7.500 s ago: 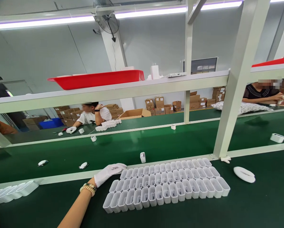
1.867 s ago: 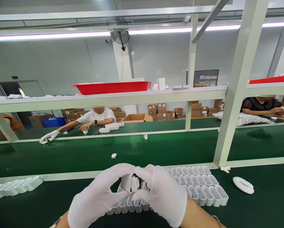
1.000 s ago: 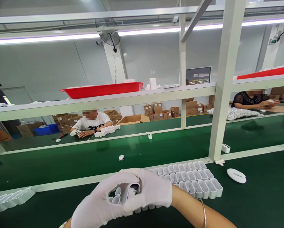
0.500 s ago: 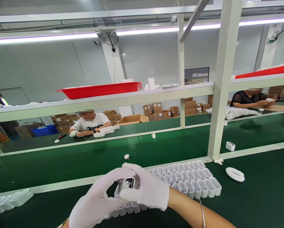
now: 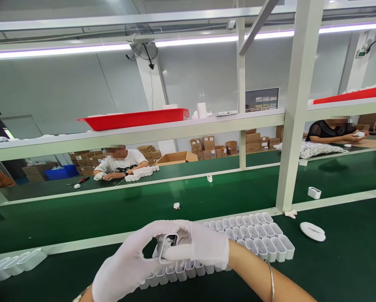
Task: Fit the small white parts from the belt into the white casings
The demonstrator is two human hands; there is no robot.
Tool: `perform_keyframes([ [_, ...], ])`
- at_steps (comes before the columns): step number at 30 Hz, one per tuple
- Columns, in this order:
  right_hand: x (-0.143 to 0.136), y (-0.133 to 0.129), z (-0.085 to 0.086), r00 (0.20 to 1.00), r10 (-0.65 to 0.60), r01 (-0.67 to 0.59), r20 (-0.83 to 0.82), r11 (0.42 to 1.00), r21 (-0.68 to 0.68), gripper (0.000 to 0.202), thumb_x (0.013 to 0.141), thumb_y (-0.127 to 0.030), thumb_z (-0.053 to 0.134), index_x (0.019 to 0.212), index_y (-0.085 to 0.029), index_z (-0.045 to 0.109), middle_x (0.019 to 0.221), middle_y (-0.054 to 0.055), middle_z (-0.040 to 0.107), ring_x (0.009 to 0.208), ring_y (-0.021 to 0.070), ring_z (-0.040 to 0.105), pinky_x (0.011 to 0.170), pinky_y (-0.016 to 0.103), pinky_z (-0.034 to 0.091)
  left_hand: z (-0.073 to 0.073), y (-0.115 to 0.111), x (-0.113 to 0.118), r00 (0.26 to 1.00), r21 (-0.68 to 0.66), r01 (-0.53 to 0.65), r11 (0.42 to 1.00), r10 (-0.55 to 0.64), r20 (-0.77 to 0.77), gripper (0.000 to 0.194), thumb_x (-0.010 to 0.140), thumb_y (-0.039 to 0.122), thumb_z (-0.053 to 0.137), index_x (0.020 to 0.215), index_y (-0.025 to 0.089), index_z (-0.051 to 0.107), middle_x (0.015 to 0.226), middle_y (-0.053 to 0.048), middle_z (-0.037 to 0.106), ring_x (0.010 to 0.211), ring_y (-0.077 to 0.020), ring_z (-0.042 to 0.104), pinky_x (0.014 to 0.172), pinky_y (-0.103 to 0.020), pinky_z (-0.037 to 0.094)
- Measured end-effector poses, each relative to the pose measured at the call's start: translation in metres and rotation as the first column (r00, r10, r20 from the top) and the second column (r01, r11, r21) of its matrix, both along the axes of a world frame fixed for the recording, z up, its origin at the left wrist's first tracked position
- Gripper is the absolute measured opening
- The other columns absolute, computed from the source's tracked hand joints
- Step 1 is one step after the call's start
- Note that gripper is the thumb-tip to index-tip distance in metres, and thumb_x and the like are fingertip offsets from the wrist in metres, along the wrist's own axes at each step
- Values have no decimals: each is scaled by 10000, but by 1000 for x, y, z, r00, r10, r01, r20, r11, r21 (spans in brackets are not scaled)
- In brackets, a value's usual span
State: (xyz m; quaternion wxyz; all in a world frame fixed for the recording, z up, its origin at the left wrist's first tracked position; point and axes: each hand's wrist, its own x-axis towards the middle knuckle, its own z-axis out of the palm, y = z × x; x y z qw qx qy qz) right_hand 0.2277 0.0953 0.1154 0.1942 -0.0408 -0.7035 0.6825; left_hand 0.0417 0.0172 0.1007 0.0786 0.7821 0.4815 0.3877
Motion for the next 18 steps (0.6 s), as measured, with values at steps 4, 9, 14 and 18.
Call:
perform_keyframes([
  [4,-2,-4,-1,986,-158,153,50,984,92,280,764,-408,749,863,-172,637,882,10,614,877,179,578,868,342,480,2,1,5,999,38,29,999,-30,45,499,720,71,759,1134,323,639,1074,62,758,886,-135,702,799,-220,560],
  [9,-1,-3,-8,959,-273,233,71,908,348,346,912,-465,558,1042,-158,652,1007,67,659,971,229,602,914,402,485,4,1,5,998,-14,13,1000,-12,66,517,710,55,739,1146,320,658,1075,49,752,874,-139,684,819,-239,565],
  [14,4,-2,-7,974,-219,189,49,917,352,379,905,-416,585,1199,-178,600,1037,62,647,995,232,588,938,401,477,4,2,4,992,47,76,996,-80,97,470,756,88,739,1163,297,631,1104,12,742,922,-159,692,840,-258,572],
  [18,2,-4,-7,968,-210,176,137,958,227,626,727,-259,714,1311,-217,491,955,7,602,877,193,545,833,360,467,4,2,4,994,136,87,987,-96,60,570,739,-26,625,1174,339,587,1096,56,724,871,-114,676,793,-199,550],
])
